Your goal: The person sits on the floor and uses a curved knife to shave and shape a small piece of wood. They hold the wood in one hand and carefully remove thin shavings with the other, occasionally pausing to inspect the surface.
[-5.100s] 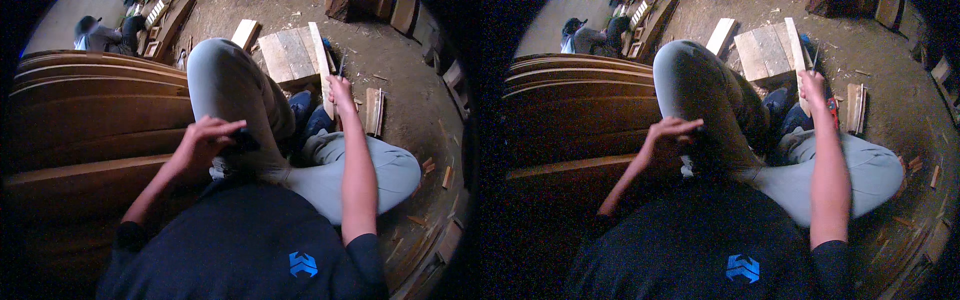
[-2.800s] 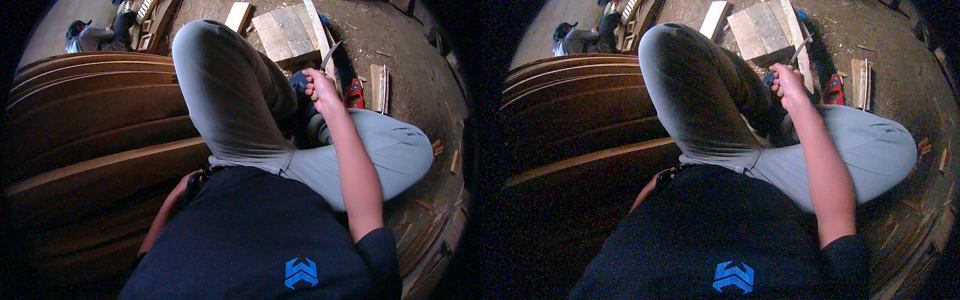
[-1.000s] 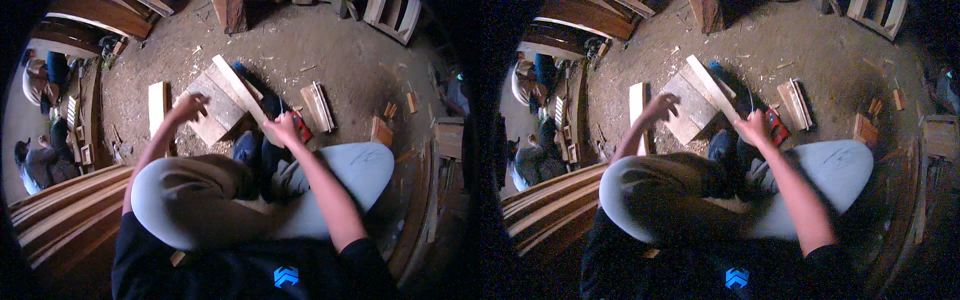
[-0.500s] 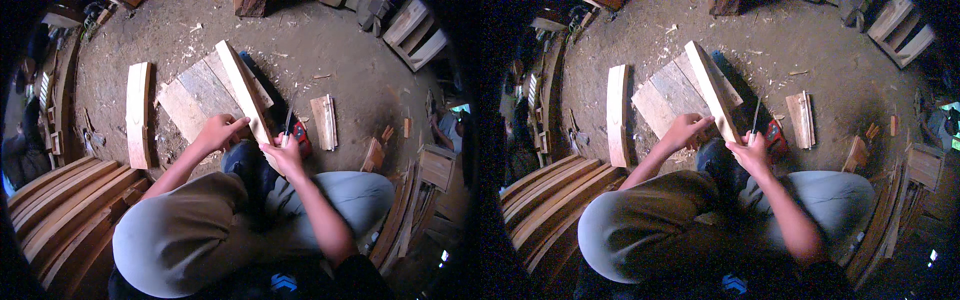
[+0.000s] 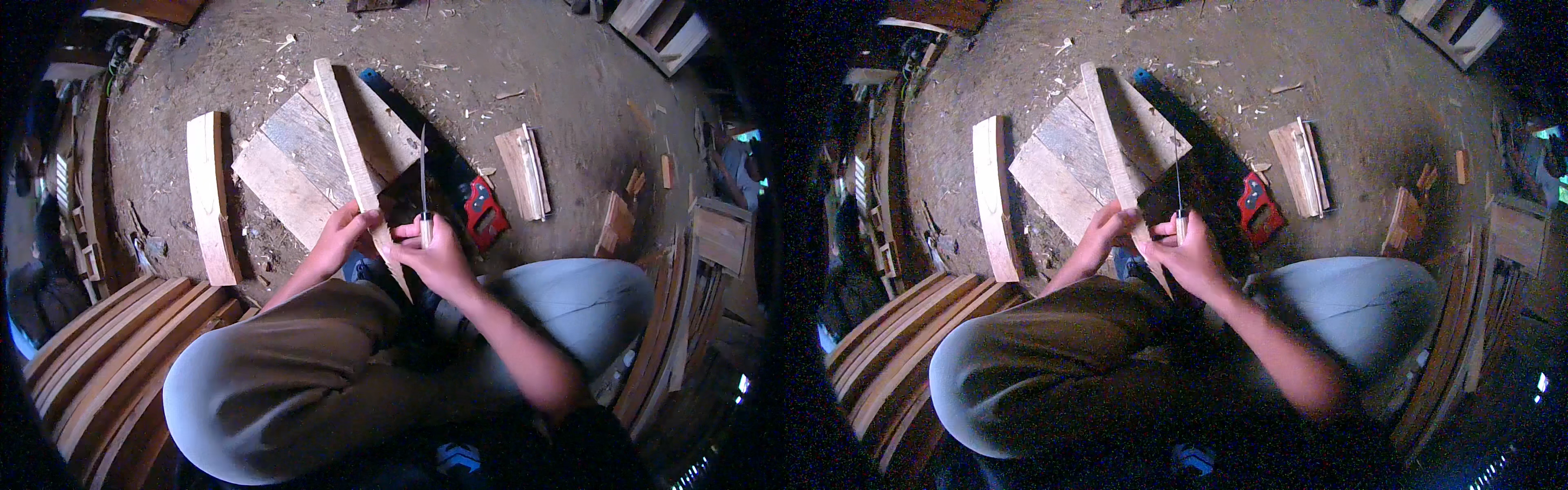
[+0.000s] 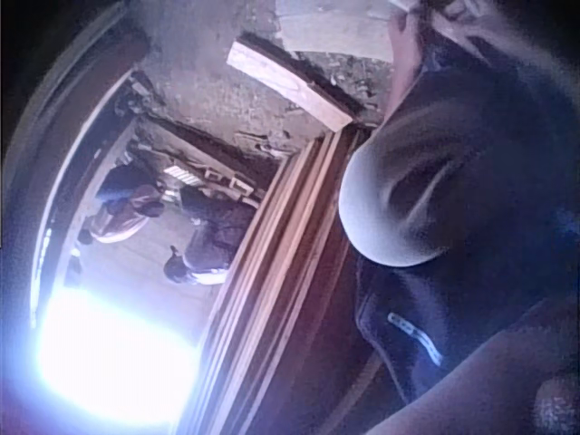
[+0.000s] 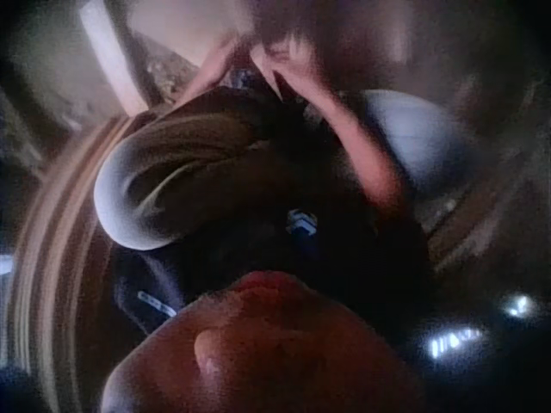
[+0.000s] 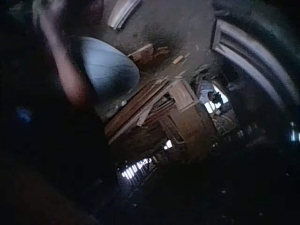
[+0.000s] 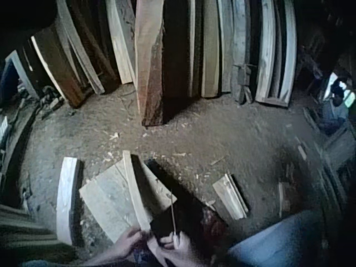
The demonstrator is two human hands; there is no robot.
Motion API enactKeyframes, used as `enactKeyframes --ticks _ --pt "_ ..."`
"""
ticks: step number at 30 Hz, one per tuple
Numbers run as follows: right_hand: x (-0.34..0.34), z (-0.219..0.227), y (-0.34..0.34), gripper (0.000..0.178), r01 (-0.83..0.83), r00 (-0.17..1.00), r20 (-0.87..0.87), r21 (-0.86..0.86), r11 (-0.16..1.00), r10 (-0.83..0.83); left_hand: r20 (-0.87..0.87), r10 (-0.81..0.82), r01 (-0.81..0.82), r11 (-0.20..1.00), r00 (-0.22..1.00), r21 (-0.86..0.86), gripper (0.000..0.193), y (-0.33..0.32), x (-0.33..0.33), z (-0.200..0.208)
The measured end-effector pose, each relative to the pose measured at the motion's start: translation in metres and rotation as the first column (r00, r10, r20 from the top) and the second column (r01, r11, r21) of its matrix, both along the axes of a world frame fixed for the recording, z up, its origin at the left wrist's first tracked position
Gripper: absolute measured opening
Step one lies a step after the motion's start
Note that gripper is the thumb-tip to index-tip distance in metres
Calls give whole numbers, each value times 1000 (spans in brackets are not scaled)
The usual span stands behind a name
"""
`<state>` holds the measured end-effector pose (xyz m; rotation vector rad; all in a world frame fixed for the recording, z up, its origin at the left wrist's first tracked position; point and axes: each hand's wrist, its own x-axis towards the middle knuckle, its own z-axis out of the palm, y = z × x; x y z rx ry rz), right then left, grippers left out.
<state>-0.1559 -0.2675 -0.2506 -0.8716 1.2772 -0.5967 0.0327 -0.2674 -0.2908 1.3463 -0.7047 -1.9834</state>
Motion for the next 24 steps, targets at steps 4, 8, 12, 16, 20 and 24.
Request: enactKeyframes --ticks 4,8,12,16,20,24 --pt "-9 -3 -14 29 22 998 -64 63 998 -18 67 123 -113 985 990 -133 41 10 6 -9" --pt "-23 -12 -24 28 138 989 -85 203 969 -123 5 141 -140 988 990 -60 49 15 5 -13" --pt "-21 -3 -31 23 135 990 -65 263 955 -122 -113 164 -165 986 980 -1 52 16 0 -3" --pt "-16 -7 -28 21 110 994 -33 261 959 -106 -136 256 -253 967 957 38 46 14 -1 -6" --pt "-16 -7 -28 20 64 994 -97 216 974 -44 -125 312 -309 950 942 44 40 21 5 -10" --pt "-23 -23 -29 19 -9 971 -235 111 994 35 -148 276 -280 960 950 -5 43 17 2 -6"
